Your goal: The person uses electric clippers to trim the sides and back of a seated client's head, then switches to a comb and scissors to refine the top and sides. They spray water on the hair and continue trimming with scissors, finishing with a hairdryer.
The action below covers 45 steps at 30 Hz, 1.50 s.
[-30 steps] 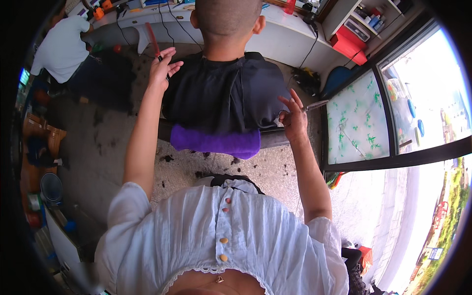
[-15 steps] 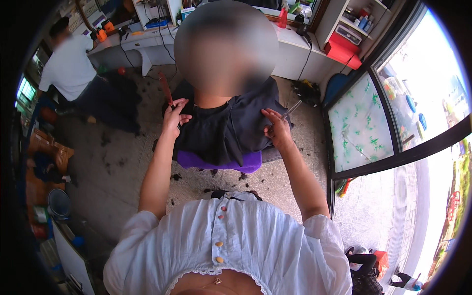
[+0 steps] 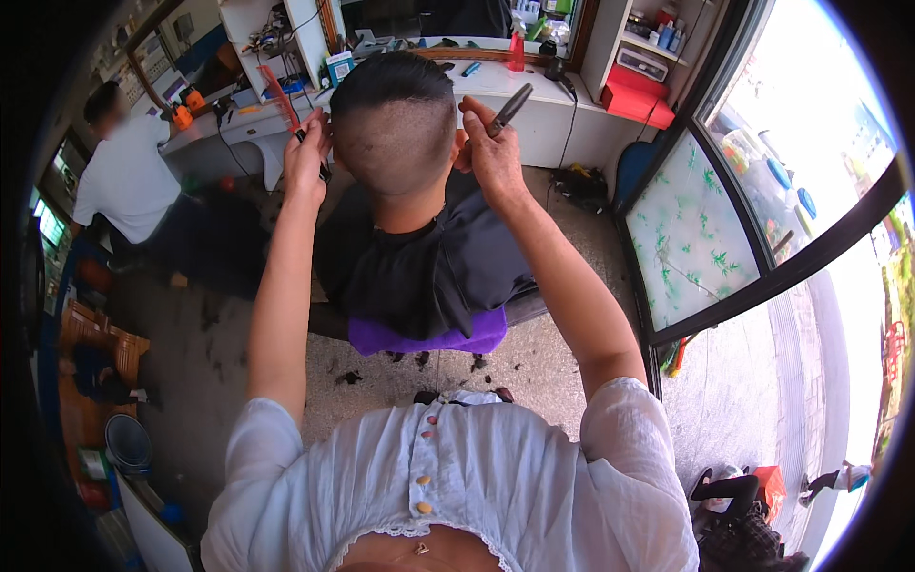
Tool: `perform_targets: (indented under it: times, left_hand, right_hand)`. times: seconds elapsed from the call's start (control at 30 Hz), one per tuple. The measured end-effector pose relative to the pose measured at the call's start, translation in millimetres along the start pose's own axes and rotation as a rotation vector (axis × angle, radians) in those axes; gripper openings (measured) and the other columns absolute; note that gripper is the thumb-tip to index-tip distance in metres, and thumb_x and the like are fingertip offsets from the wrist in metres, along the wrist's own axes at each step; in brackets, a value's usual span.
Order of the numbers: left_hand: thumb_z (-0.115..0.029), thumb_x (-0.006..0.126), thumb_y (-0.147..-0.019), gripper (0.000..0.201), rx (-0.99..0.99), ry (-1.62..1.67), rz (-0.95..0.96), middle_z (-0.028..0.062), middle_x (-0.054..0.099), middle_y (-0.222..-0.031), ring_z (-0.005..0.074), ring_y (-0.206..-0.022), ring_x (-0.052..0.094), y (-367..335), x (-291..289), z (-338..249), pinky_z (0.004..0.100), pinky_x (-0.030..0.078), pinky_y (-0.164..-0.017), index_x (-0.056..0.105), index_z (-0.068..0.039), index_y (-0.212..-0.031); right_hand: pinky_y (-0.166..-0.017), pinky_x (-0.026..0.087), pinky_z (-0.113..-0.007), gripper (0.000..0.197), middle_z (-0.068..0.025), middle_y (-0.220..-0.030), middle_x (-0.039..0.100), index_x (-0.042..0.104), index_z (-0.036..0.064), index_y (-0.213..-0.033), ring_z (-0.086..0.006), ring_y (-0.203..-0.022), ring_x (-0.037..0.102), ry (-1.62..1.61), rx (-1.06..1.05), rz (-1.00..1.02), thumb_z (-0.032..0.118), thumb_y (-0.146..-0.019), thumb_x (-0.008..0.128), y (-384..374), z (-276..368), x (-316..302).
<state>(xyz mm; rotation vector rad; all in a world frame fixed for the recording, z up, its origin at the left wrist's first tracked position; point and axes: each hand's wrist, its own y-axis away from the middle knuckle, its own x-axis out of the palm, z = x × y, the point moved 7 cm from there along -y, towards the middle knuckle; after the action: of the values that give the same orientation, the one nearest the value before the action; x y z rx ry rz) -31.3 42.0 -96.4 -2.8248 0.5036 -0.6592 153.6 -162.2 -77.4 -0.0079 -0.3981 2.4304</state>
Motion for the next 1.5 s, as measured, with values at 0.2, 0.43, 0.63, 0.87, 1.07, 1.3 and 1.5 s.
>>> perform_targets:
  times: [0.2, 0.43, 0.63, 0.87, 1.07, 1.3, 1.5]
  left_hand:
    - [-0.021, 0.05, -0.093, 0.027, -0.064, -0.105, -0.011, 0.0024, 0.059, -0.104, 0.0128, -0.091, 0.053, 12, 13, 15, 0.0272, 0.043, -0.075, 0.059, -0.004, -0.112]
    - [-0.019, 0.043, -0.095, 0.035, -0.023, 0.024, 0.12, 0.0123, 0.047, -0.128, 0.0242, -0.115, 0.047, 28, 7, 3, 0.0369, 0.038, -0.097, 0.047, -0.004, -0.127]
    - [-0.02, 0.044, -0.095, 0.036, -0.037, -0.045, 0.025, 0.0118, 0.047, -0.128, 0.0244, -0.116, 0.047, 45, 8, 3, 0.0367, 0.036, -0.098, 0.047, -0.005, -0.127]
    - [-0.029, 0.042, -0.096, 0.036, 0.033, 0.035, 0.016, 0.012, 0.051, -0.124, 0.0228, -0.112, 0.049, 31, -14, -7, 0.035, 0.038, -0.093, 0.049, -0.005, -0.122]
    - [-0.044, 0.041, -0.094, 0.044, -0.25, -0.341, 0.117, -0.0023, 0.04, -0.061, 0.0058, -0.046, 0.033, 25, -111, 11, 0.0202, 0.022, -0.043, 0.054, -0.004, -0.104]
    - [-0.026, 0.048, -0.094, 0.027, -0.012, -0.228, 0.147, -0.0009, 0.047, -0.07, 0.0072, -0.063, 0.043, 46, -87, -34, 0.0214, 0.034, -0.058, 0.052, -0.004, -0.11]
    - [-0.013, 0.044, -0.095, 0.039, 0.229, -0.562, 0.213, 0.0026, 0.053, -0.075, 0.0058, -0.058, 0.042, 82, -41, -62, 0.0187, 0.035, -0.052, 0.039, -0.003, -0.133]
  right_hand:
    - [-0.045, 0.042, -0.023, 0.038, -0.0002, -0.058, 0.049, 0.05, 0.0003, -0.124, -0.0069, -0.047, 0.049, 0.031, -0.039, 0.013, 0.022, -0.094, 0.047, 4, -8, 9]
    - [-0.047, 0.039, -0.023, 0.043, 0.0017, -0.062, 0.042, 0.041, 0.0055, -0.133, -0.0055, -0.049, 0.042, 0.154, -0.191, -0.017, 0.024, -0.094, 0.047, 23, -9, 13]
    - [-0.055, 0.041, -0.024, 0.04, -0.0012, -0.071, 0.05, 0.043, 0.0053, -0.13, -0.0073, -0.058, 0.047, 0.162, -0.279, -0.005, 0.025, -0.095, 0.046, 32, -12, 14]
    - [-0.066, 0.044, -0.025, 0.036, -0.0047, -0.082, 0.062, 0.047, 0.005, -0.125, -0.0096, -0.07, 0.056, -0.275, -0.383, 0.022, 0.026, -0.096, 0.044, 24, -21, -28]
    - [-0.061, 0.045, -0.028, 0.036, -0.0094, -0.079, 0.066, 0.052, 0.0057, -0.107, -0.0208, -0.067, 0.064, -0.629, 0.614, -0.443, 0.035, -0.096, 0.035, 95, -117, -162]
    - [-0.073, 0.054, -0.034, 0.019, -0.0205, -0.098, 0.059, 0.05, -0.0016, -0.097, -0.0307, -0.081, 0.065, -0.594, 0.787, -0.53, 0.015, -0.087, 0.054, 170, -168, -246]
    - [-0.067, 0.053, -0.028, 0.016, -0.0142, -0.092, 0.063, 0.052, 0.0014, -0.1, -0.0221, -0.081, 0.065, -0.275, 0.602, -0.027, 0.006, -0.085, 0.058, 100, -85, -220]
